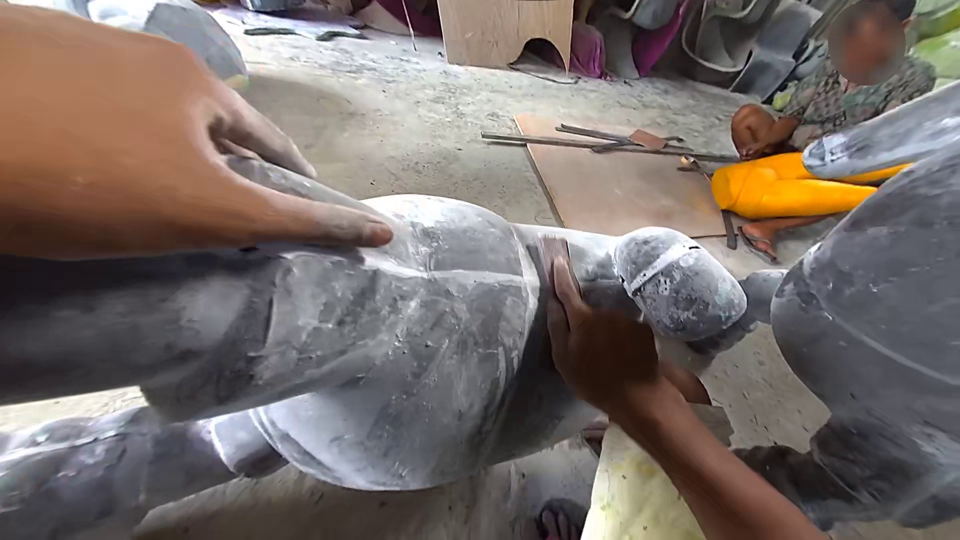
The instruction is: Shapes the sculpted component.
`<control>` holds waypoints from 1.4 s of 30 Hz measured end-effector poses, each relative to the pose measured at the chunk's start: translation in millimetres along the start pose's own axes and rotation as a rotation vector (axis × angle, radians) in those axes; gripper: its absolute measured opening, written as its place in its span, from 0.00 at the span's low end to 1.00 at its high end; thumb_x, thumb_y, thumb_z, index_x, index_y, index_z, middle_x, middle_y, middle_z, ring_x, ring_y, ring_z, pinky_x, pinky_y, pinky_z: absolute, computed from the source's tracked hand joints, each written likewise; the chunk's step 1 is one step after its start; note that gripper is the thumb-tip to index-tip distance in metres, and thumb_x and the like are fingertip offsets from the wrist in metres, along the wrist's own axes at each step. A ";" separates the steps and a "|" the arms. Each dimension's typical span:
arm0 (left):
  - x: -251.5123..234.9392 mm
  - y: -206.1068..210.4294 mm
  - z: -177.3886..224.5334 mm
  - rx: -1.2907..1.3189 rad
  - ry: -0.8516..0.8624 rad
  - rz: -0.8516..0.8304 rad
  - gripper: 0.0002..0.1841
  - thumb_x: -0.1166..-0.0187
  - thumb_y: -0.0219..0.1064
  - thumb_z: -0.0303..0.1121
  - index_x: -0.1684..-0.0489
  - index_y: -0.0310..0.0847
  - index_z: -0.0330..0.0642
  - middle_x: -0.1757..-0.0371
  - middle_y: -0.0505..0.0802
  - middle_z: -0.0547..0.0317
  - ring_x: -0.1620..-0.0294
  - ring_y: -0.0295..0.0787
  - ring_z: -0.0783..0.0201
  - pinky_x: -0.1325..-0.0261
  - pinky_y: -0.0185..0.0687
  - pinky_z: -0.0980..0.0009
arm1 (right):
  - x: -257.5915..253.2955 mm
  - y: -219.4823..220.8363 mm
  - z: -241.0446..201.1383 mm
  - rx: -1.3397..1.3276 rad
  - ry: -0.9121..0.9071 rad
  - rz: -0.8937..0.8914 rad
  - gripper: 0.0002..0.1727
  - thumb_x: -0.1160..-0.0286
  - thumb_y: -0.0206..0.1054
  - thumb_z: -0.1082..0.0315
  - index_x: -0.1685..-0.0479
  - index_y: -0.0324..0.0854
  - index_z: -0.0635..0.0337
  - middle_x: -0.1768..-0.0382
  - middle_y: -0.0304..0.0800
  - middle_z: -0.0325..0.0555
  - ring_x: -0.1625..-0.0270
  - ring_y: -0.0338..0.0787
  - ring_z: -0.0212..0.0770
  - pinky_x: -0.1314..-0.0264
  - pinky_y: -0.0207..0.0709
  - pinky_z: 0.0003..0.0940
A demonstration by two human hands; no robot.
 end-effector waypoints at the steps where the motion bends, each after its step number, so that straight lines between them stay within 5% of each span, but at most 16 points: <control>1: 2.2 5.1 1.5 0.068 0.002 0.013 0.37 0.40 0.63 0.82 0.61 0.92 0.59 0.73 0.89 0.63 0.66 0.89 0.69 0.64 0.84 0.54 | -7.9 0.8 1.2 -0.027 0.033 -0.043 0.32 0.09 0.45 0.51 0.06 0.59 0.44 0.85 0.82 0.42 0.84 0.83 0.48 0.82 0.75 0.50; 3: 5.3 10.0 4.9 0.162 -0.028 -0.002 0.38 0.39 0.66 0.79 0.53 0.94 0.54 0.69 0.94 0.61 0.64 0.92 0.68 0.59 0.88 0.56 | 13.2 -5.0 -4.9 -0.088 0.011 -0.029 0.32 0.09 0.46 0.51 0.06 0.59 0.44 0.85 0.80 0.37 0.84 0.82 0.43 0.82 0.76 0.45; 6: 6.7 2.6 1.3 0.106 -0.016 0.094 0.41 0.46 0.62 0.86 0.57 0.93 0.59 0.70 0.93 0.63 0.63 0.92 0.66 0.58 0.87 0.52 | 54.5 -12.8 -15.1 -0.104 -0.101 0.165 0.29 0.14 0.53 0.53 0.16 0.76 0.49 0.92 0.74 0.30 0.91 0.74 0.36 0.89 0.67 0.37; 9: 5.9 9.7 -12.5 0.282 0.035 0.214 0.35 0.44 0.76 0.74 0.53 0.93 0.53 0.64 0.94 0.60 0.60 0.92 0.65 0.55 0.88 0.58 | 12.2 -1.1 4.8 0.009 -0.018 0.099 0.31 0.12 0.49 0.52 0.10 0.66 0.45 0.90 0.76 0.37 0.89 0.79 0.43 0.87 0.71 0.45; 12: 5.1 17.3 -4.9 0.435 0.031 0.112 0.28 0.37 0.79 0.65 0.54 0.93 0.51 0.66 0.96 0.62 0.64 0.94 0.70 0.61 0.90 0.67 | 18.5 -0.1 5.1 -0.030 0.042 0.017 0.33 0.09 0.46 0.51 0.06 0.58 0.47 0.86 0.80 0.38 0.84 0.82 0.44 0.83 0.75 0.46; 16: 6.3 3.3 -4.7 0.241 0.004 0.171 0.37 0.41 0.69 0.79 0.52 0.93 0.55 0.67 0.94 0.63 0.62 0.92 0.68 0.58 0.88 0.58 | 53.1 -2.9 13.0 -0.086 0.001 0.119 0.29 0.15 0.52 0.50 0.16 0.76 0.40 0.92 0.74 0.31 0.91 0.75 0.38 0.90 0.68 0.41; 20: 5.6 17.3 -16.9 0.459 0.038 0.264 0.29 0.44 0.82 0.67 0.56 0.94 0.54 0.64 0.96 0.61 0.62 0.92 0.68 0.60 0.87 0.66 | 14.3 12.9 43.5 -0.083 0.144 -0.042 0.33 0.09 0.44 0.47 0.04 0.52 0.35 0.80 0.86 0.41 0.80 0.85 0.45 0.77 0.79 0.51; 24: 9.3 -3.7 -4.3 0.345 -0.010 0.150 0.29 0.53 0.77 0.79 0.63 0.94 0.70 0.72 0.92 0.72 0.69 0.89 0.79 0.68 0.86 0.70 | 61.1 3.0 28.1 -0.138 0.083 0.030 0.29 0.12 0.50 0.48 0.13 0.72 0.39 0.91 0.75 0.31 0.90 0.75 0.38 0.88 0.68 0.43; 28: 3.5 17.4 -20.6 0.464 0.049 0.334 0.35 0.52 0.80 0.75 0.58 0.90 0.55 0.68 0.92 0.67 0.65 0.90 0.72 0.64 0.85 0.71 | 21.9 15.4 59.3 -0.078 0.161 -0.016 0.32 0.09 0.46 0.46 0.05 0.55 0.28 0.83 0.83 0.40 0.82 0.83 0.45 0.79 0.78 0.51; 30: 3.2 17.1 -12.9 0.461 0.048 0.255 0.33 0.45 0.79 0.72 0.56 0.90 0.54 0.68 0.91 0.69 0.66 0.88 0.75 0.64 0.84 0.73 | 36.5 9.2 41.5 -0.136 0.150 -0.010 0.32 0.10 0.48 0.48 0.06 0.58 0.35 0.85 0.80 0.36 0.85 0.80 0.41 0.82 0.76 0.47; 32: 4.1 6.4 -0.2 0.395 0.045 0.133 0.30 0.38 0.76 0.71 0.53 0.92 0.57 0.68 0.93 0.71 0.65 0.89 0.79 0.61 0.88 0.72 | 66.5 -1.4 13.3 -0.178 0.099 -0.076 0.31 0.12 0.51 0.51 0.11 0.68 0.48 0.88 0.80 0.34 0.88 0.79 0.40 0.87 0.73 0.46; 35: 1.5 3.8 0.5 0.340 0.053 0.140 0.29 0.36 0.76 0.68 0.53 0.92 0.53 0.68 0.92 0.69 0.65 0.88 0.77 0.60 0.85 0.70 | 50.6 3.9 29.4 -0.102 0.077 0.031 0.29 0.13 0.51 0.49 0.15 0.74 0.41 0.91 0.77 0.33 0.90 0.77 0.41 0.89 0.70 0.46; 37: 0.8 3.6 -2.4 0.387 0.038 0.150 0.28 0.42 0.78 0.70 0.56 0.93 0.59 0.69 0.93 0.68 0.67 0.89 0.77 0.63 0.86 0.70 | 23.1 14.7 50.5 -0.104 0.161 0.052 0.31 0.11 0.48 0.46 0.08 0.62 0.31 0.89 0.78 0.36 0.87 0.79 0.42 0.83 0.73 0.47; 39: 1.2 -2.9 -0.1 0.325 0.024 0.127 0.29 0.52 0.76 0.80 0.64 0.95 0.73 0.75 0.92 0.75 0.73 0.87 0.84 0.72 0.86 0.73 | 30.7 11.3 40.6 -0.153 0.184 0.009 0.32 0.10 0.48 0.46 0.07 0.61 0.35 0.86 0.81 0.36 0.85 0.81 0.41 0.82 0.76 0.47; 40: 4.1 -7.0 1.6 0.249 0.028 0.136 0.30 0.50 0.72 0.82 0.63 0.94 0.74 0.75 0.90 0.76 0.72 0.86 0.83 0.69 0.86 0.69 | 43.3 1.9 27.6 -0.184 0.143 0.022 0.31 0.12 0.52 0.49 0.11 0.69 0.44 0.87 0.81 0.36 0.88 0.80 0.40 0.86 0.74 0.45; 42: 12.5 -12.1 -2.9 0.115 -0.005 0.240 0.36 0.51 0.66 0.87 0.61 0.92 0.70 0.70 0.90 0.73 0.64 0.87 0.74 0.58 0.85 0.54 | 61.9 -0.3 12.5 -0.197 0.124 -0.128 0.32 0.11 0.51 0.50 0.09 0.65 0.48 0.87 0.82 0.36 0.87 0.81 0.43 0.86 0.74 0.48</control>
Point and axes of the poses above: each hand's wrist, its own x-axis away from the middle knuckle, its own y-axis out of the palm, z = x × y, the point moved 10 cm from there along -x, towards the middle knuckle
